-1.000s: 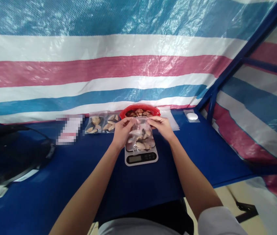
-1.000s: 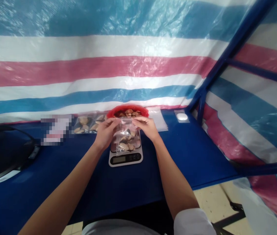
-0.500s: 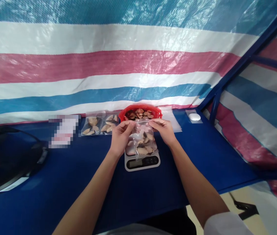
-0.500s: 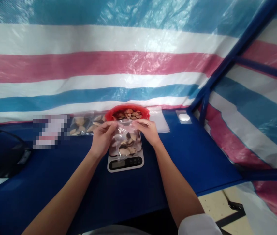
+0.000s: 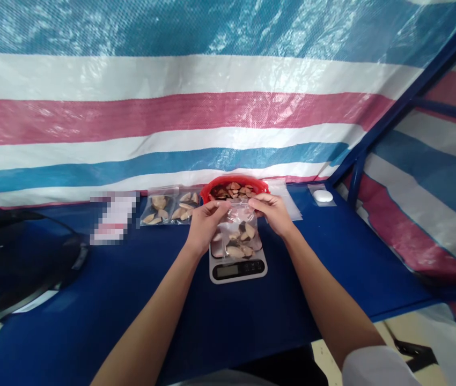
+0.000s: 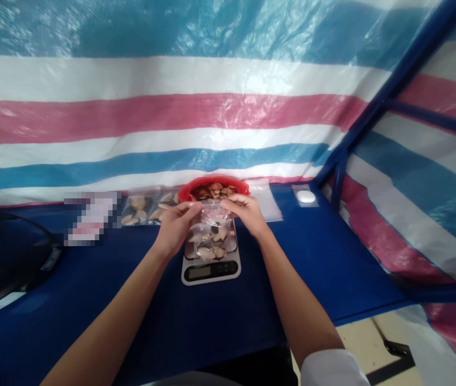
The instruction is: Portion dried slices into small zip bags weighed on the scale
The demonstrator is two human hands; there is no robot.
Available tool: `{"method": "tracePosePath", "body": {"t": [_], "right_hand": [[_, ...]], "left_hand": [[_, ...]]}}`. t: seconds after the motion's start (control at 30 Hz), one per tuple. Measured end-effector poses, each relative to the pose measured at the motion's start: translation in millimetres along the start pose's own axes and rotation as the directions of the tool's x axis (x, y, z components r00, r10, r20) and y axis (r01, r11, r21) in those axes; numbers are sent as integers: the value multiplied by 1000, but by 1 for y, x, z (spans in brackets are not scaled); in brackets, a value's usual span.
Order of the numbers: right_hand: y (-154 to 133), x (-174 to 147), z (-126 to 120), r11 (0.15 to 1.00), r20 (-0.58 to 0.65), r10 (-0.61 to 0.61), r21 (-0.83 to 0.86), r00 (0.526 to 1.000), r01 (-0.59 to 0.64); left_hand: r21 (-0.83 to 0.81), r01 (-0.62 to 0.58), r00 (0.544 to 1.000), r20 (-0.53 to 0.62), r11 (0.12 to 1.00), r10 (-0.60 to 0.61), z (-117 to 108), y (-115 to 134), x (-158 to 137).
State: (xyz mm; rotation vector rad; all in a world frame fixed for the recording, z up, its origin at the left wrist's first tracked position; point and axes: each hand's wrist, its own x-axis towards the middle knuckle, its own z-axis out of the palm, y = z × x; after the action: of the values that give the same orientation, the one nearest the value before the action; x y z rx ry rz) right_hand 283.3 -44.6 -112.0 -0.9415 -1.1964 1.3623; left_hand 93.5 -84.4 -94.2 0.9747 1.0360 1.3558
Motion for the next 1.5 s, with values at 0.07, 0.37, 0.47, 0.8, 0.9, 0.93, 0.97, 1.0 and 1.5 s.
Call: {"method": "tracePosePath", "body": {"t": [0.07,0.37,0.47,0.8,0.9,0.93,0.97,1.0,1.5], "right_hand": [[1,3,1,1000,22,-8,-12,1000,9],[9,1,-4,991,45,-44,-124,998,49],[10,-1,-3,989,5,-87,-121,996,87],[14,-4,-7,998,-25,0,-58,1000,-1],[15,-5,-10,999,15,37,-20,999,-36],[15,-5,-11,999,25,42,-11,999,-42],[15,-6,-11,999,38,50,-5,998,-50],[15,-6,-12,998,50,60,-4,997,-60],[14,-8,-11,998,-29,61,26,998,-60]], "left_hand": [[64,-51,999,-8,997,51,1,1,2],[288,-279,960,48,916,277,2,-3,-3],[334,-270,960,18,903,280,1,-5,-5],[223,-207,970,-78,953,229,-8,-9,-3],[204,-219,966,-94,954,242,-10,-12,-1],[203,-221,964,-100,954,244,-10,-13,-1],[200,-224,963,-107,954,248,-10,-14,-1],[197,-227,961,-112,954,252,-10,-15,-1],[129,-190,977,-72,973,200,-19,-22,-1]]}}
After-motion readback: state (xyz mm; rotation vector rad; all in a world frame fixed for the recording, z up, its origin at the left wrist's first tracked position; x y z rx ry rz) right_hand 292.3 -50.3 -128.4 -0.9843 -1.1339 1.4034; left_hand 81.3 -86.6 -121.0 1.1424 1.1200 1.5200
